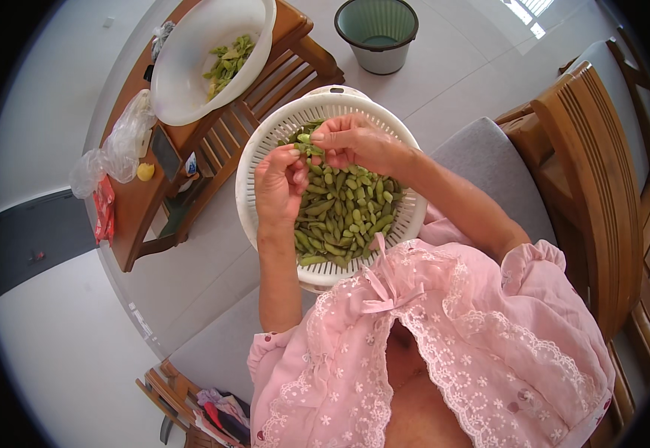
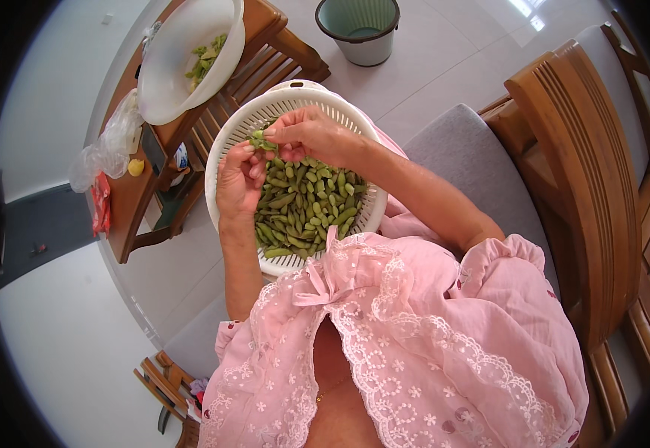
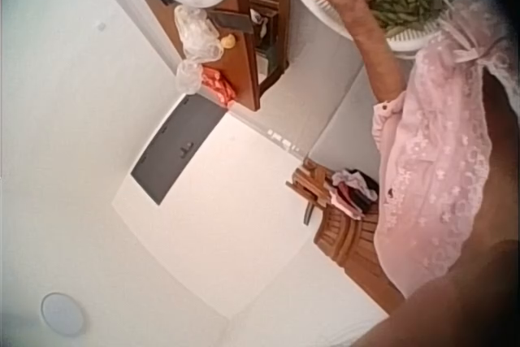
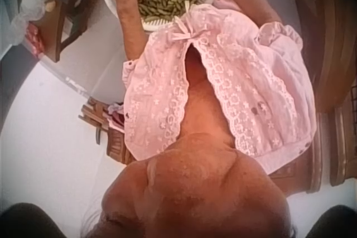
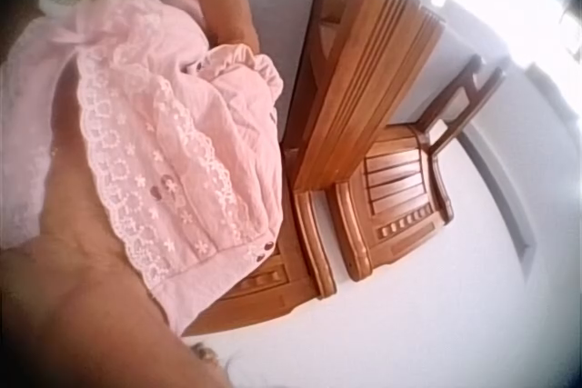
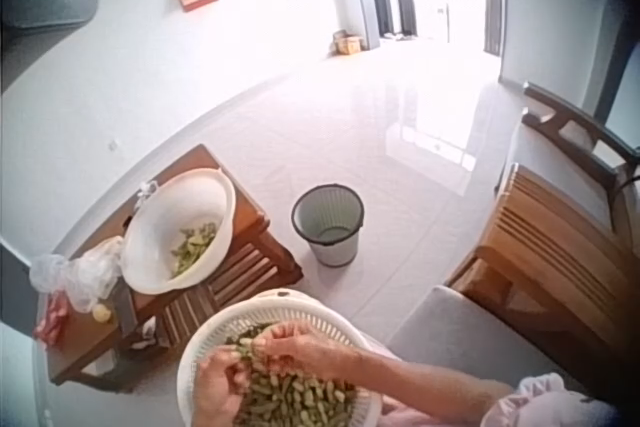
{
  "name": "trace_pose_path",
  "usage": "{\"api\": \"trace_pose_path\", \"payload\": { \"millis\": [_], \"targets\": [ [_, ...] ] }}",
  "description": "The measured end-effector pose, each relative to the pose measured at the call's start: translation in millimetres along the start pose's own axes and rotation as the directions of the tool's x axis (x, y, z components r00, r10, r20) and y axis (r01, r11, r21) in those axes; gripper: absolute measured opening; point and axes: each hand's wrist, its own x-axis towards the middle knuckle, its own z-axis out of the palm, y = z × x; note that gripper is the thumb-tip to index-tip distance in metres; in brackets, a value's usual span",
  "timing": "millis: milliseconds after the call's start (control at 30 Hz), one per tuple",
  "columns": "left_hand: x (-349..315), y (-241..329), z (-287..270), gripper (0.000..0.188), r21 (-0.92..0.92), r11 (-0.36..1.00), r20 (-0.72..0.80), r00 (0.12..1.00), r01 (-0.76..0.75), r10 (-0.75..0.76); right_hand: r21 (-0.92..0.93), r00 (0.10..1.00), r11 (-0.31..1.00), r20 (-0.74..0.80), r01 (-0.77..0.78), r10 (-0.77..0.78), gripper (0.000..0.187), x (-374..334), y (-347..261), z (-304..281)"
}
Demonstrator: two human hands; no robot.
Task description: The recorder is sitting and shelling beans from their pods into a white basket, while placing the empty pods into a white bowl.
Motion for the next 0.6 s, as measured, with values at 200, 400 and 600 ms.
{"api": "trace_pose_path", "payload": {
  "millis": [200,400,600],
  "targets": [
    [1.5,-0.8,1.1,0.012,-0.135,0.988,0.014,0.997,0.073,-0.072,0.062,0.993,0.998,0.114,-0.014,0.007,0.017,2.6,2.5,-0.9],
    [-0.4,-6.7,12.2,0.013,0.5,0.825,-0.133,0.917,-0.265,0.375,-0.275,0.989,0.95,0.034,0.146,-0.142,0.017,0.1,4.2,4.0],
    [-5.6,-8.3,14.8,0.02,0.842,0.164,0.29,0.688,-0.514,0.666,-0.471,0.965,0.858,-0.047,0.205,-0.257,0.016,-0.4,8.7,3.2]
  ]
}}
